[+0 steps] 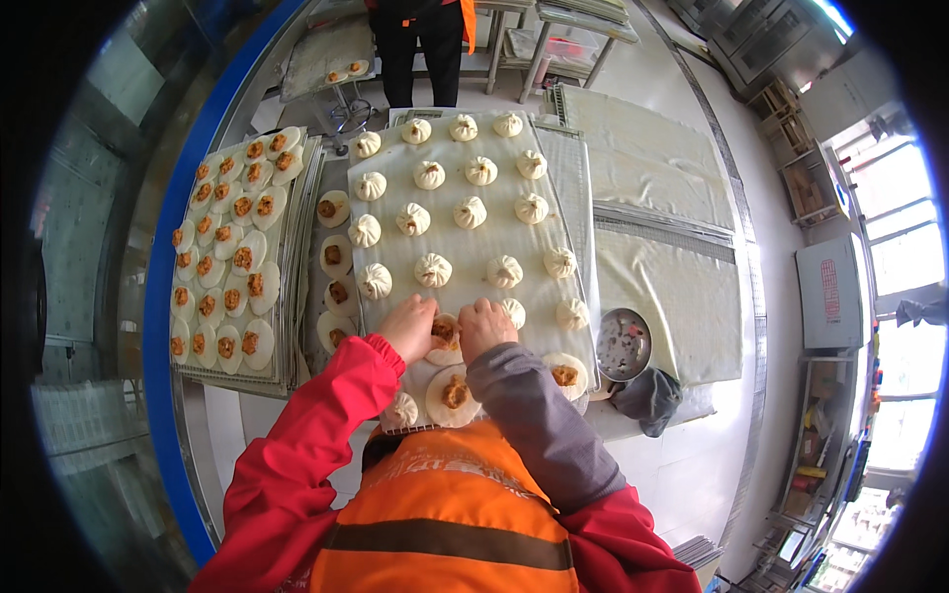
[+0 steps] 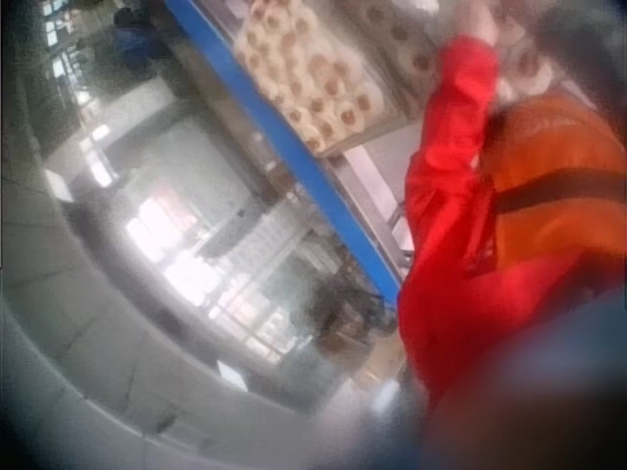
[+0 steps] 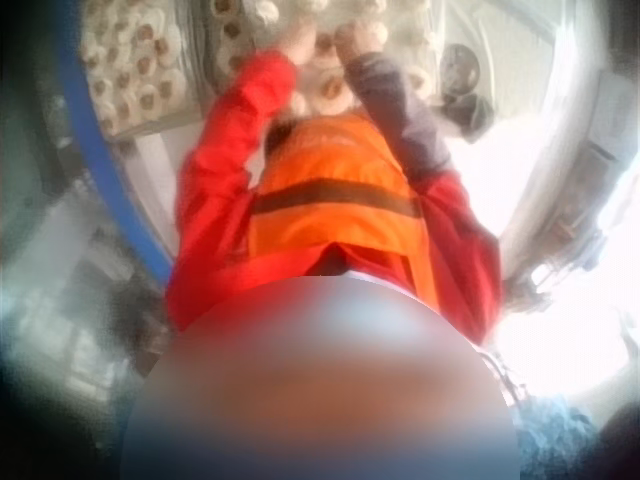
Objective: The person picks round dough pieces from a conveyor belt, places them on a tray, and folds them into buns by hand. The finished buns are arranged on the tray as the task continues.
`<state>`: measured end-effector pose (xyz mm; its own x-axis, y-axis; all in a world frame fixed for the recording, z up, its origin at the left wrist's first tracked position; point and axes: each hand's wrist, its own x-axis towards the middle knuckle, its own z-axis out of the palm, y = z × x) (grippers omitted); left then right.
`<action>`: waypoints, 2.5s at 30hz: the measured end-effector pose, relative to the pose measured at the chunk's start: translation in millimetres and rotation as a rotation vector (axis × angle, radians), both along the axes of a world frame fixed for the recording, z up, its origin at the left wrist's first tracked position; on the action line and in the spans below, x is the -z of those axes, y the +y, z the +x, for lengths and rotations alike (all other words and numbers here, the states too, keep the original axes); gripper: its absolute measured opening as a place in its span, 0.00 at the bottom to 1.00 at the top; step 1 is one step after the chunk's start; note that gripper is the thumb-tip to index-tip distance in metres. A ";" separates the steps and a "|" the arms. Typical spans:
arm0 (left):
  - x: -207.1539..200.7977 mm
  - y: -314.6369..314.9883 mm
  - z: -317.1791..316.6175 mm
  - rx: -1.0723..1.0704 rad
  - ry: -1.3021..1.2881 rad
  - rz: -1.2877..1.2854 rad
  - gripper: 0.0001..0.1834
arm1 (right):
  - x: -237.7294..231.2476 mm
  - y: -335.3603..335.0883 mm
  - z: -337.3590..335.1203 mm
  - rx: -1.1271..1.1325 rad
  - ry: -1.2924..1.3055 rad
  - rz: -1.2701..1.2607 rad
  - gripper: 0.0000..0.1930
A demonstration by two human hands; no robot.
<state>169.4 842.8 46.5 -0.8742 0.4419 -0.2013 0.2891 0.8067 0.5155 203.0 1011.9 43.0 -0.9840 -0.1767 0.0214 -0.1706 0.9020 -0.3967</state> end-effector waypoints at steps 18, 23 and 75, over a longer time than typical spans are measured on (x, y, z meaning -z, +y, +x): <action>-51.0 13.9 111.9 -0.540 -0.987 1.228 0.18 | -58.3 46.6 97.7 0.146 -0.322 -0.894 0.09; -37.6 16.4 124.7 -0.532 -0.887 1.101 0.16 | -47.0 47.5 112.3 0.109 -0.198 -0.831 0.10; -39.8 16.1 117.6 -0.356 -1.194 1.104 0.21 | -61.4 56.2 92.7 -0.306 -0.017 -0.504 0.07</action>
<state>287.0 858.9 86.4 -0.5502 0.6425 -0.5333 -0.7677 -0.1379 0.6259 295.6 1068.0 104.4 -0.8911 -0.4245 0.1607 -0.3827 0.5123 -0.7688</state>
